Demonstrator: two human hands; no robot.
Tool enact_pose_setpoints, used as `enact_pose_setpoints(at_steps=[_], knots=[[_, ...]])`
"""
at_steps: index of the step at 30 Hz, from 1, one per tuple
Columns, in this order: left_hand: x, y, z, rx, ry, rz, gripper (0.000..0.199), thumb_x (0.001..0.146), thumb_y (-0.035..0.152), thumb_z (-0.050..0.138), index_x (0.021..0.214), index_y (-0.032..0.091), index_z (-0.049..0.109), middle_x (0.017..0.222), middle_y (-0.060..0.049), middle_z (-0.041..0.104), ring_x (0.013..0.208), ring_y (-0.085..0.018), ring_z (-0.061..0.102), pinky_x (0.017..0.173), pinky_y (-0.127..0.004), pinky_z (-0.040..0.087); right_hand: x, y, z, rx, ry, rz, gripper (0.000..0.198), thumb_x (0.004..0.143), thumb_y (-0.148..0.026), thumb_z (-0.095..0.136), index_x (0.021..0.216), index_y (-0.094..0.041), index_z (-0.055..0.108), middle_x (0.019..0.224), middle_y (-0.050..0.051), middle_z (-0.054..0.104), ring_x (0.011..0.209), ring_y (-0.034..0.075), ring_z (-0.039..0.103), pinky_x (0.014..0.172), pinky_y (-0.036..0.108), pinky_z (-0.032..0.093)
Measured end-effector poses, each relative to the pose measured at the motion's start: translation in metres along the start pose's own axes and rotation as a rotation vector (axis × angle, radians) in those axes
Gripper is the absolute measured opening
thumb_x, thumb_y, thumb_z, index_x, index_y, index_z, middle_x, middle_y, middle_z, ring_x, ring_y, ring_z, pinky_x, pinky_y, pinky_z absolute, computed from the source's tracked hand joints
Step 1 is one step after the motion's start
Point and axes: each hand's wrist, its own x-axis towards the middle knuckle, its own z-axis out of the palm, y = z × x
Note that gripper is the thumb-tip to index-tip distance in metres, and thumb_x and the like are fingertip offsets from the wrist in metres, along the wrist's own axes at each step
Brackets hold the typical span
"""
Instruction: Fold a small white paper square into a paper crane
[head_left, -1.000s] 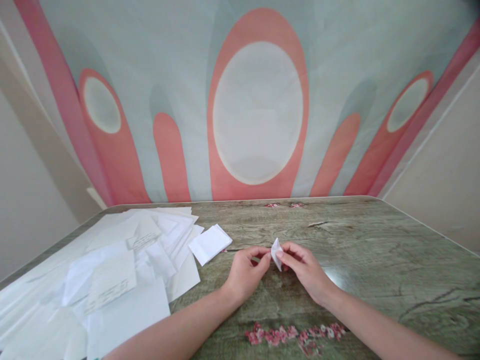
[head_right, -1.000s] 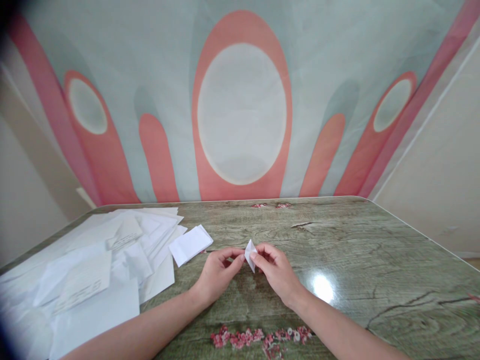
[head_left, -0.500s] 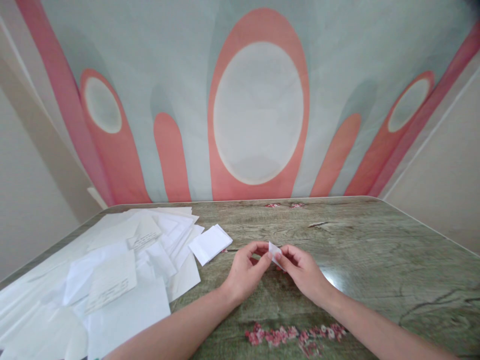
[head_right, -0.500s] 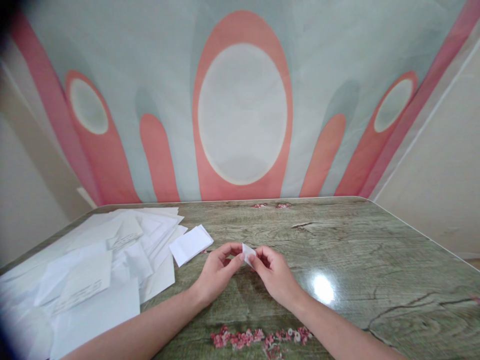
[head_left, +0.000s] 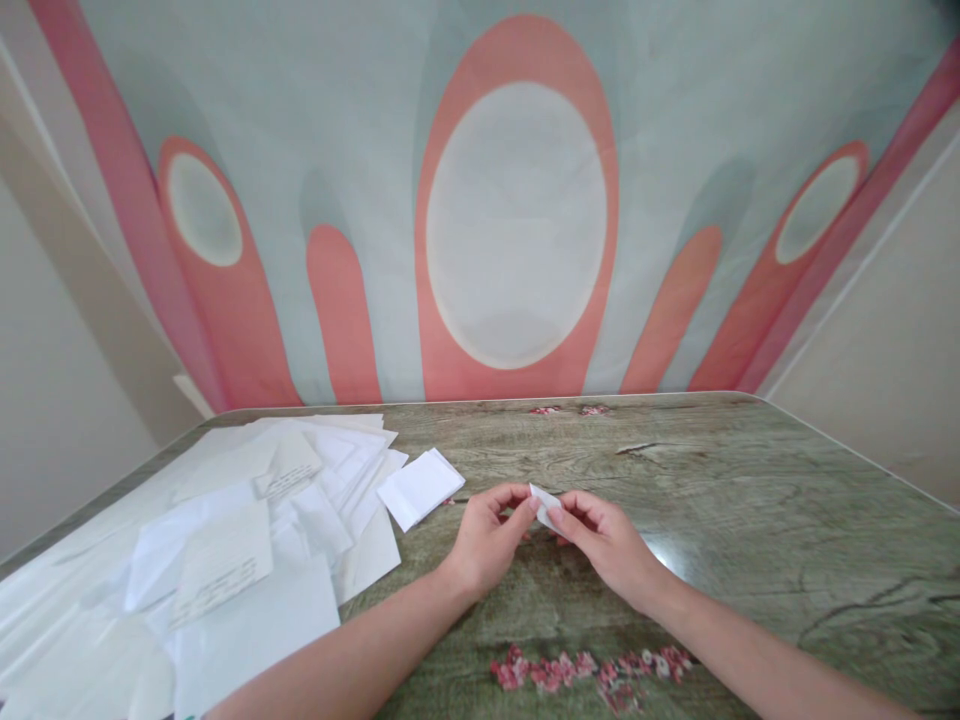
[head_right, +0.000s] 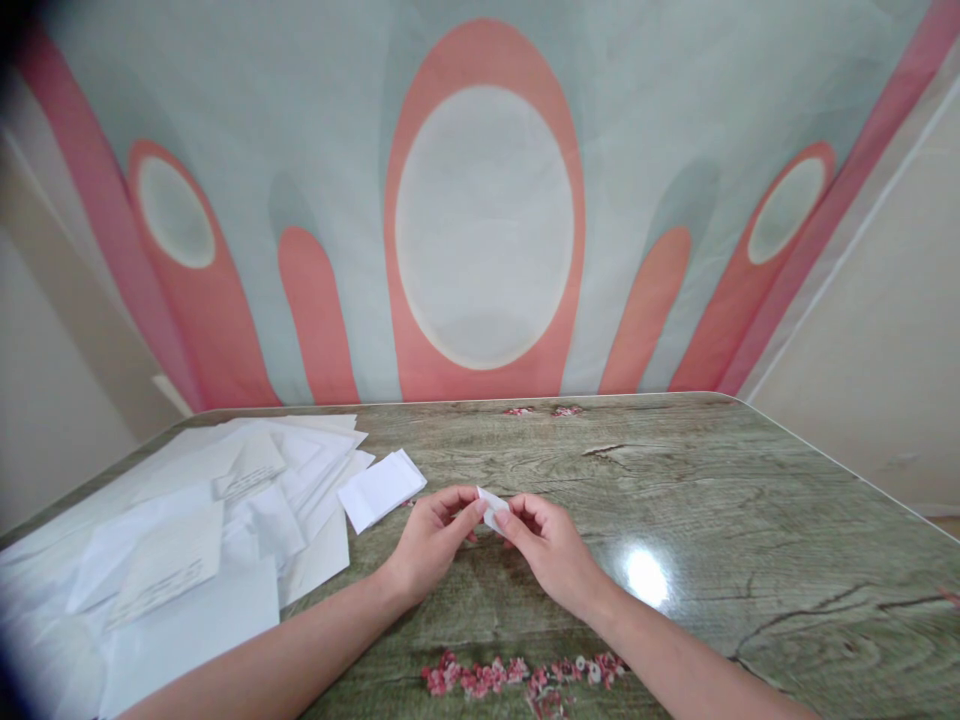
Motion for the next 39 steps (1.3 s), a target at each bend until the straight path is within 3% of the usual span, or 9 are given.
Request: enact_pose_setpoints(at_steps=[12,19,23,28,39], knots=[[0.000,0.002,0.001,-0.018,0.029,-0.007,0.026,0.077,0.037,0.058,0.084,0.012,0.063,0.074,-0.003,0.061,0.063,-0.011,0.052,0.054,-0.019,0.043,0.000,0.000,0.001,-0.109,0.038,-0.046,0.028,0.084,-0.043,0.049,0.075,-0.017,0.056,0.063,-0.001,0.055,0.059,0.013,0.050,0.054,0.023,0.039],[0.001,-0.001,0.003,0.102,0.063,-0.009,0.021,0.077,0.032,0.057,0.078,0.013,0.066,0.071,-0.003,0.065,0.061,-0.012,0.055,0.056,-0.020,0.044,-0.005,0.001,0.007,-0.454,0.299,-0.248,0.016,0.079,-0.028,0.055,0.093,-0.020,0.053,0.081,0.003,0.060,0.067,0.016,0.057,0.059,0.025,0.044],[-0.001,-0.004,0.004,0.134,0.056,0.047,0.021,0.078,0.031,0.056,0.080,0.014,0.068,0.074,-0.004,0.068,0.067,-0.015,0.059,0.063,-0.022,0.046,-0.006,-0.001,0.006,-0.732,0.275,-0.392,0.009,0.080,-0.021,0.050,0.087,-0.021,0.057,0.083,0.005,0.063,0.072,0.017,0.059,0.063,0.027,0.043],[-0.002,-0.008,0.004,0.229,0.055,0.076,0.022,0.080,0.032,0.055,0.081,0.015,0.069,0.078,-0.005,0.069,0.071,-0.017,0.061,0.066,-0.024,0.047,-0.006,-0.003,0.006,-0.925,0.263,-0.394,0.012,0.081,-0.020,0.049,0.086,-0.020,0.060,0.080,0.005,0.068,0.070,0.019,0.063,0.062,0.028,0.042],[-0.002,-0.009,0.005,0.279,0.055,0.110,0.022,0.080,0.033,0.055,0.081,0.016,0.069,0.078,-0.005,0.069,0.071,-0.017,0.062,0.067,-0.024,0.048,-0.006,0.000,0.007,-0.929,0.233,-0.383,0.017,0.082,-0.018,0.047,0.088,-0.020,0.062,0.084,0.006,0.069,0.068,0.018,0.064,0.062,0.027,0.045]])
